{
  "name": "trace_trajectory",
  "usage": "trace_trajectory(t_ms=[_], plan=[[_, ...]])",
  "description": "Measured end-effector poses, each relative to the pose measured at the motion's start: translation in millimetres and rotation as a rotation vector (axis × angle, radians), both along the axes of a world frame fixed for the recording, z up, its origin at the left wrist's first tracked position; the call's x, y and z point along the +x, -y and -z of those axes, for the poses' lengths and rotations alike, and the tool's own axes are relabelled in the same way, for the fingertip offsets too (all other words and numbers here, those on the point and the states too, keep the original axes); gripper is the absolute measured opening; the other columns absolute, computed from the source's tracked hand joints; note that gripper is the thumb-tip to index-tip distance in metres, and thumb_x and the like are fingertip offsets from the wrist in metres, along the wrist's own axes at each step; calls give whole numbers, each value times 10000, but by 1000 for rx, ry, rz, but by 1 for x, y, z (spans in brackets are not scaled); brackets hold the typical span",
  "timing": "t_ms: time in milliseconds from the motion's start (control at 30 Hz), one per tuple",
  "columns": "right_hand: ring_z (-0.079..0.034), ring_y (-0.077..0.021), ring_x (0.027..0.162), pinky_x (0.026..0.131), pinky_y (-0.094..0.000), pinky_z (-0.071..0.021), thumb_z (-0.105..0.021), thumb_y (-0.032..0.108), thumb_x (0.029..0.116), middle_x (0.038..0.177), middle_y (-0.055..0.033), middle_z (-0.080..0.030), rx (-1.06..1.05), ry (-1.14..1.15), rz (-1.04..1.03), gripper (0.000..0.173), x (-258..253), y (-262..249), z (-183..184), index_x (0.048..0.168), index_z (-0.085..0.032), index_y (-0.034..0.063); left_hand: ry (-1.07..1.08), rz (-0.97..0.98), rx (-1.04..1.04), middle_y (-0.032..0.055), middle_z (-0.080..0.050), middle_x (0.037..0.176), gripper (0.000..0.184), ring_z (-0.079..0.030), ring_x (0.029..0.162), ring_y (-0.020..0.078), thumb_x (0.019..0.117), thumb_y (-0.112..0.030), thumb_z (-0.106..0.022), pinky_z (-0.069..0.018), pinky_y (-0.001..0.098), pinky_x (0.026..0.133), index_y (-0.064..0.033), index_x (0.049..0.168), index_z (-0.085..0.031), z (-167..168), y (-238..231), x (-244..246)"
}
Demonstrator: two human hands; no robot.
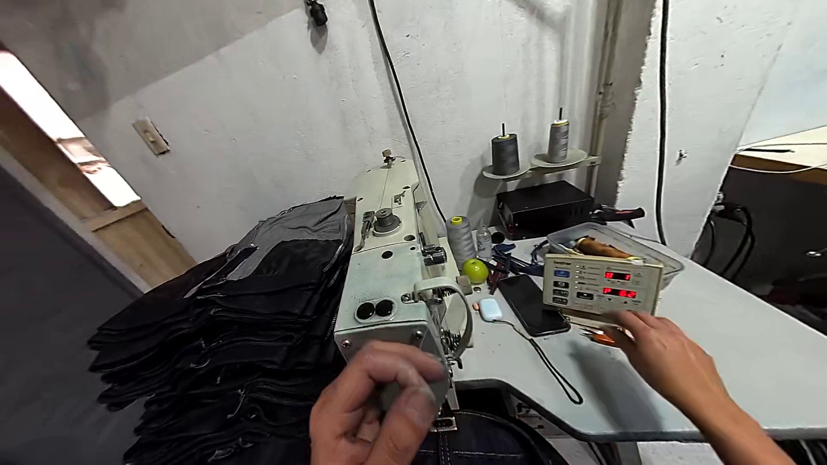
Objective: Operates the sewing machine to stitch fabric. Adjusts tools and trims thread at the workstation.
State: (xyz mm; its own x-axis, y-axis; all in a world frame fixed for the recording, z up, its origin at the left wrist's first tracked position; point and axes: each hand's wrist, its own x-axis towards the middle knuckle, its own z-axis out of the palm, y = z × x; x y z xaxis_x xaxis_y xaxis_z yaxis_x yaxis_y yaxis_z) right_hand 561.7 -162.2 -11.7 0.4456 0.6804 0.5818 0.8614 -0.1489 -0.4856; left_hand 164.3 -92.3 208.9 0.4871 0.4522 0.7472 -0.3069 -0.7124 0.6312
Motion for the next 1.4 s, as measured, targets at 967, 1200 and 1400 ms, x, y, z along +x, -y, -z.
trace_trajectory(t_ms=[967,1200,1400], plan=[[-532,-197,943,867,-293,-378,-608,435,1015,995,-27,-621,643,501,-72,326,-202,-4,-168,1164,-668,152,81,170,-600,44,-764,931,150,-738,768,84,1075,-29,-416,-610,228,715,-75,1102,-556,-6,48,15],[-509,-180,926,887,-296,-348,-612,412,1016,987,-20,-600,731,569,-6,299,-206,-16,-169,1133,-667,143,84,195,-591,44,-765,939,133,-736,767,77,1065,-9,-429,-607,225,717,-64,1104,-543,-2,45,16],[-515,-172,914,870,-286,-357,-605,393,1024,960,-12,-615,759,571,-44,273,-206,-24,-170,1071,-682,136,58,250,-546,4,-770,897,122,-741,788,71,1062,-107,-512,-615,241,718,-129,1116,-619,0,48,14]])
